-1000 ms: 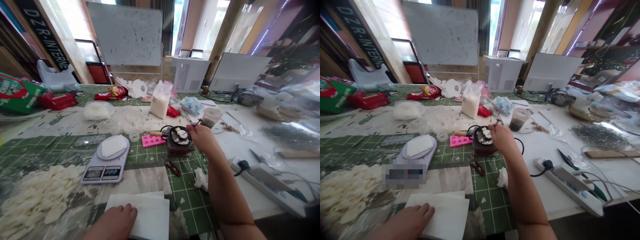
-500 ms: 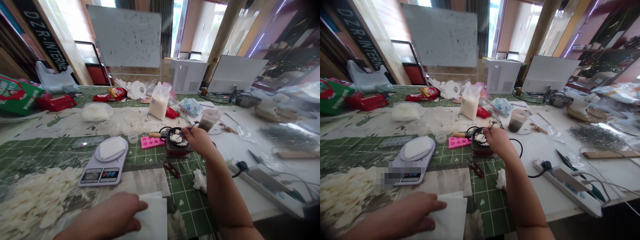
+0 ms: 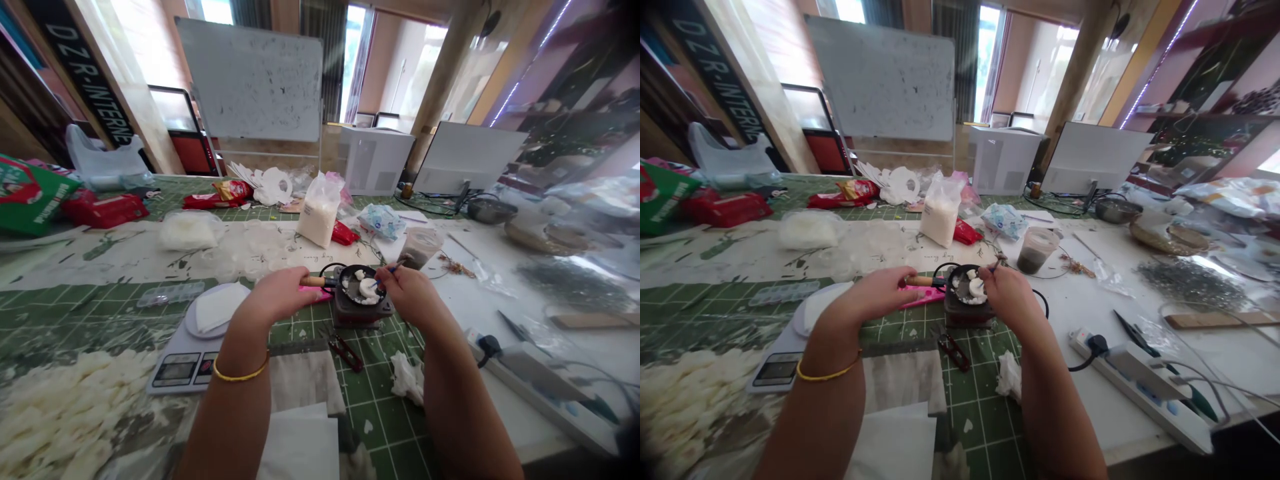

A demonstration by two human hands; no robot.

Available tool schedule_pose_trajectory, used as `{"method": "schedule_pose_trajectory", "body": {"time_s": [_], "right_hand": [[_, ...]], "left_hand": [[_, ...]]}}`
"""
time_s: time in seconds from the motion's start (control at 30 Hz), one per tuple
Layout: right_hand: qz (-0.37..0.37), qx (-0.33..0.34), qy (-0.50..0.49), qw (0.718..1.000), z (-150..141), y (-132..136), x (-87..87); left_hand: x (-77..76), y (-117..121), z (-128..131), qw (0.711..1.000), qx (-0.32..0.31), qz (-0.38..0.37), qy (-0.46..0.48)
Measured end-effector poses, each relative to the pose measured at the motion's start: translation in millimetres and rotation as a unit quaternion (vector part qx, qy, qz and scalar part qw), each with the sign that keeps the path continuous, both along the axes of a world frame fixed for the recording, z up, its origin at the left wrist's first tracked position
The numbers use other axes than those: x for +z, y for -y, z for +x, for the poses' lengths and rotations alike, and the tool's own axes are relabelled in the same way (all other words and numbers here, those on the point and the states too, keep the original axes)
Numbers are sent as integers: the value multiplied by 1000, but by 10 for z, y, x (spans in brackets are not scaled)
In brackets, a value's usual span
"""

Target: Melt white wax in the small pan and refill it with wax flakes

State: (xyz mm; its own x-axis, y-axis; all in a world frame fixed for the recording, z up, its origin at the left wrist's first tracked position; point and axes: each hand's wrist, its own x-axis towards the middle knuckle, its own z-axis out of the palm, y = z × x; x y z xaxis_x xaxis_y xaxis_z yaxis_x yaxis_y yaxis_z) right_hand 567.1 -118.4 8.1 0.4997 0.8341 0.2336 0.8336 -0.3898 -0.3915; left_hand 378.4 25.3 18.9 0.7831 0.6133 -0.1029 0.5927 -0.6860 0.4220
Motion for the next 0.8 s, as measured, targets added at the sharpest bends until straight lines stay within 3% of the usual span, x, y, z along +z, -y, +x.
{"method": "schedule_pose_trajectory", "body": {"time_s": [0.13,0.27,0.4,0.6,0.8], "right_hand": [[14,42,-43,998,-27,-24,-4],[-3,3,-11,1000,-41,-28,9],[-16,24,-33,999,-47,-12,15],[-11,-10,-21,1000,-35,-21,6],[5,11,-40,999,-18,-29,-14]], "left_hand": [[-151,-68,47,999,-27,-15,-22],[-168,-134,105,999,-8,-18,-28],[-201,-158,176,1000,10,-23,-16],[-186,-152,178,998,-44,-34,5],[-161,-134,174,999,-51,-19,-1]]}}
